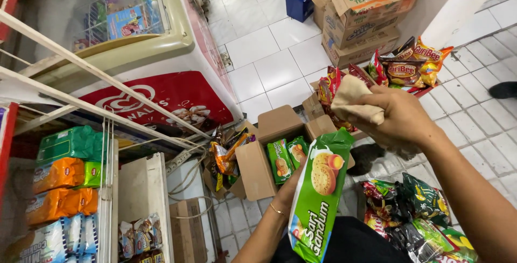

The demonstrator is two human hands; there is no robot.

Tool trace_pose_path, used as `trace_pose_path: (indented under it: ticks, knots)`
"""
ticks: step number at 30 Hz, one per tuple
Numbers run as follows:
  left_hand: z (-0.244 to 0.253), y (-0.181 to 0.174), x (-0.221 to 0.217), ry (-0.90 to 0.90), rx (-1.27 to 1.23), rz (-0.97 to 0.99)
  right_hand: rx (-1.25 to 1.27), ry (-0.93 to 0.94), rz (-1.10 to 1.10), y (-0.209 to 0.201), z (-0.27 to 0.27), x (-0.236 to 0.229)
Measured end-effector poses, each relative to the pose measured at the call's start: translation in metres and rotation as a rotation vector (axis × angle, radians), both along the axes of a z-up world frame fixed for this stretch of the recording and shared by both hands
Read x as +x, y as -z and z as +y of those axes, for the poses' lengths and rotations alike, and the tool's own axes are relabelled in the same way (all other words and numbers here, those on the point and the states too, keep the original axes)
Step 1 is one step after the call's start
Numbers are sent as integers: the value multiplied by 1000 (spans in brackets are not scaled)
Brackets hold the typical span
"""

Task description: The person wipes down biscuit packages and stocks them on store shelves.

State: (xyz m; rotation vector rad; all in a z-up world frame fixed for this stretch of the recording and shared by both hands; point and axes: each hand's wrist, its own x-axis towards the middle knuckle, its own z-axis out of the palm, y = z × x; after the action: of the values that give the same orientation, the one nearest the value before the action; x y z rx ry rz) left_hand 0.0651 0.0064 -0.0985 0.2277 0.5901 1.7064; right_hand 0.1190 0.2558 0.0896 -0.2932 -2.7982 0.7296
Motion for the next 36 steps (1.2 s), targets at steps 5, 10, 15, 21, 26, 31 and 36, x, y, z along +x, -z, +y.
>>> trace_pose_path:
  ticks: [5,10,15,21,26,31,36]
  knots:
    - [-1,-20,-11,18,121,-94,-341,64,292,56,-14,22]
    - [4,-21,-19,-63,219,-126,-493,120,392,66,-66,46]
    - [15,-67,-27,-371,206,-436,-523,67,427,52,-102,57]
    - [9,-67,-27,-334,311,-112,-473,298,411,83,-95,61]
    - [12,-63,-27,-247,194,-163,-1161,348,324,174,-71,47]
    - [27,-37,-36,-452,157,-108,-1777,217,253,213,-93,41]
    - [34,-50,-41,-423,250,-70,-2149,-82,418,202,-105,37]
